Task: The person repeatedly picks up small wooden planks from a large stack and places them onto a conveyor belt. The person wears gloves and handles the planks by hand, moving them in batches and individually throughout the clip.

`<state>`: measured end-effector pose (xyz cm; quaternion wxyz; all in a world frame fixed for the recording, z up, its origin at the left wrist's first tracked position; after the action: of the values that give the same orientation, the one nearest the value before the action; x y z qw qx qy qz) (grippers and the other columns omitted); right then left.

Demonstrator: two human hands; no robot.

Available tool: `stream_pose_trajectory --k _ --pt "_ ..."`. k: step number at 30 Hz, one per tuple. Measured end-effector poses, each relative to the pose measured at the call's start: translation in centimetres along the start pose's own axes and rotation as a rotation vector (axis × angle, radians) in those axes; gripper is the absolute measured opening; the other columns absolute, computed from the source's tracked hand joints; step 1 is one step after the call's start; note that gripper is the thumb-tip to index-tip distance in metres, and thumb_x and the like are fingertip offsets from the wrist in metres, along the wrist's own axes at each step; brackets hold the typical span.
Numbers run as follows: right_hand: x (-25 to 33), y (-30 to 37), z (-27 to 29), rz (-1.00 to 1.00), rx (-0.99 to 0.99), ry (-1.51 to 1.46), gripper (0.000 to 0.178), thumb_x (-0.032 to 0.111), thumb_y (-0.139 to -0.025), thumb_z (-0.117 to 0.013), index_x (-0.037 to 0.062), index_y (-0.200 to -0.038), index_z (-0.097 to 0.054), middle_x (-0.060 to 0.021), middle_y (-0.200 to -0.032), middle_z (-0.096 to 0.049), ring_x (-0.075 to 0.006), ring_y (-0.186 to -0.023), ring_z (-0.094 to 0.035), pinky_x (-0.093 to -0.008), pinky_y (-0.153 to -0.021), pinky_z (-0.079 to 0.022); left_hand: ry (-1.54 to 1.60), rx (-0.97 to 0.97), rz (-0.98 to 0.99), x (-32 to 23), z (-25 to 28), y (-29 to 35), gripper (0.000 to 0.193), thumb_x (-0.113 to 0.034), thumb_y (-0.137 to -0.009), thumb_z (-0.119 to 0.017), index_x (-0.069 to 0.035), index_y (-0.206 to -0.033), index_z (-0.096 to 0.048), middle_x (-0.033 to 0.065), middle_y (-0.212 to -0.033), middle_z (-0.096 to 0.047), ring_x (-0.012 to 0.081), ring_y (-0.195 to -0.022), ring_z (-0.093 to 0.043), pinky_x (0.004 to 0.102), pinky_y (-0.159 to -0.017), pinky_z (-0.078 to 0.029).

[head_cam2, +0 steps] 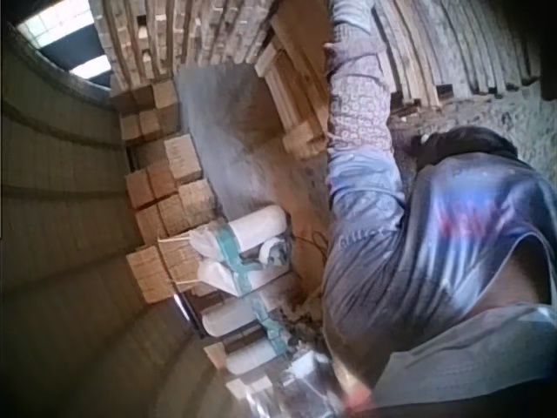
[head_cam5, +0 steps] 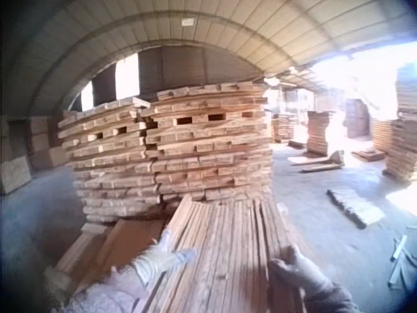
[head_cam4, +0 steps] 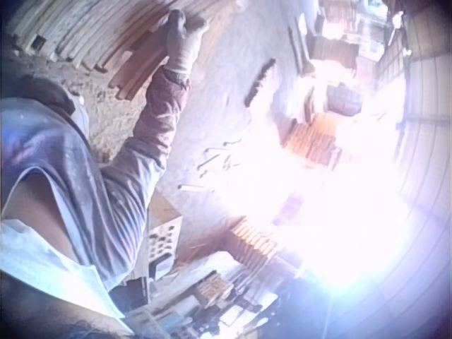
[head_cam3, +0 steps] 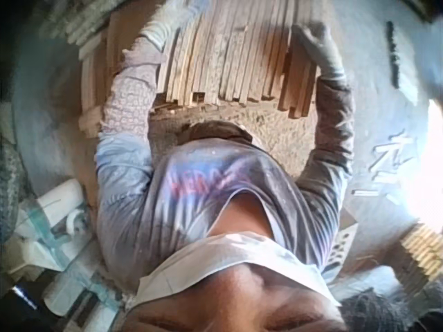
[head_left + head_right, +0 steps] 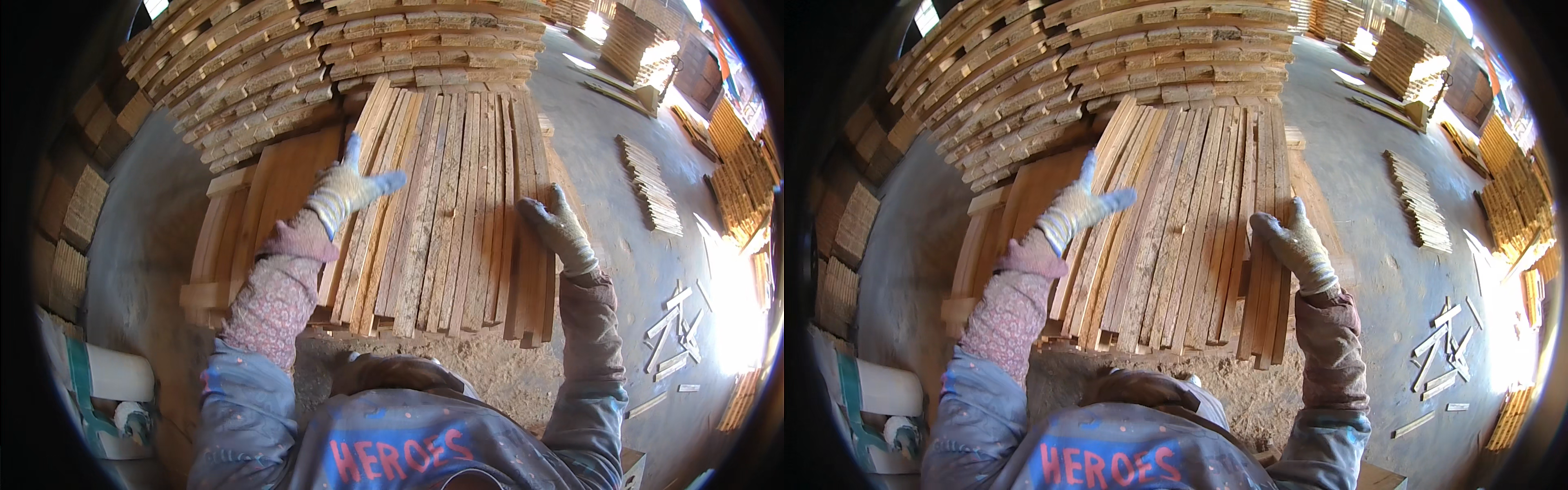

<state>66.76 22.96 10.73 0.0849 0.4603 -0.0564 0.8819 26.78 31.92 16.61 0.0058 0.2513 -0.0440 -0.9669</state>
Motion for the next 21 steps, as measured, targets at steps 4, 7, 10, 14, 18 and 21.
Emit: stream_pose_trajectory --k 4,7,10,14,18,21 --pt "-1.0 -0.4 -0.1 -0.055 0.03 -0.497 0.101 0.038 -0.088 -0.08 -0.0076 -0.157 -0.023 -0.0211 -0.124 -0.067 -0.0263 -0.113 -0.067 -0.0347 -0.095 -0.054 0.041 0.007 -0.008 2.0 -0.5 -1.0 0.139 -0.083 -0.065 -0.076 -0.009 -0.165 -0.013 0.0359 -0.151 -0.044 0.0436 -0.147 -0.037 0.0518 -0.122 -0.027" --pt "0.8 0.2 -3.0 -0.115 0.07 -0.795 0.096 0.017 -0.09 -0.079 -0.0074 -0.159 -0.017 -0.012 -0.114 -0.069 -0.0156 -0.106 -0.066 -0.0285 -0.09 -0.055 0.664 0.248 -0.127 6.3 -2.0 -4.4 0.096 -0.063 -0.082 -0.075 -0.004 -0.149 -0.039 0.0213 -0.141 -0.058 0.025 -0.14 -0.048 0.0442 -0.121 -0.031" --pt "1.1 -0.3 -4.5 -0.12 0.077 -0.565 0.101 0.016 -0.09 -0.079 -0.0055 -0.161 -0.01 -0.0121 -0.11 -0.07 -0.0191 -0.099 -0.069 -0.0287 -0.086 -0.056 0.711 0.267 -0.197 7.8 -2.2 -3.0 0.061 -0.051 -0.094 -0.07 -0.004 -0.133 -0.066 0.0075 -0.13 -0.069 0.0154 -0.124 -0.059 0.0363 -0.115 -0.04" --pt "-0.4 -1.4 -6.3 -0.234 0.098 -0.843 0.111 0.025 -0.088 -0.08 -0.007 -0.161 -0.002 -0.0149 -0.119 -0.068 -0.0188 -0.108 -0.065 -0.0309 -0.096 -0.053 0.81 0.339 -0.182 9.4 -2.0 -2.8 0.056 -0.049 -0.099 -0.062 -0.004 -0.133 -0.066 0.006 -0.133 -0.068 0.0169 -0.121 -0.063 0.0345 -0.114 -0.042" --pt "-2.1 -3.4 -7.2 -0.1 0.379 -1.278 0.069 0.024 -0.1 -0.065 -0.0103 -0.151 -0.033 -0.0218 -0.126 -0.065 -0.0224 -0.122 -0.061 -0.0333 -0.105 -0.048 0.872 0.413 -0.376 9.3 -3.9 -6.2 0.054 -0.044 -0.102 -0.056 0.0 -0.134 -0.065 0.0096 -0.134 -0.067 0.0203 -0.126 -0.062 0.0344 -0.115 -0.042" --pt "2.8 -1.0 -6.6 -0.125 0.198 -0.949 0.051 0.027 -0.108 -0.053 -0.0101 -0.141 -0.048 -0.0215 -0.133 -0.062 -0.0235 -0.131 -0.056 -0.0353 -0.114 -0.042 0.841 0.392 -0.399 10.3 -2.7 -5.7 0.049 -0.035 -0.104 -0.054 0.004 -0.131 -0.065 0.0111 -0.13 -0.069 0.0201 -0.124 -0.063 0.0336 -0.112 -0.046"
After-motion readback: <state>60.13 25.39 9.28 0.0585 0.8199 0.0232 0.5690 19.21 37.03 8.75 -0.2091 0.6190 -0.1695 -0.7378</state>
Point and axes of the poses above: each hand's wrist, its own y-axis away from the middle knuckle, its own z-axis out of the back of the hand, x = y × z, the point moved 10 cm from there along -y, towards the middle knuckle
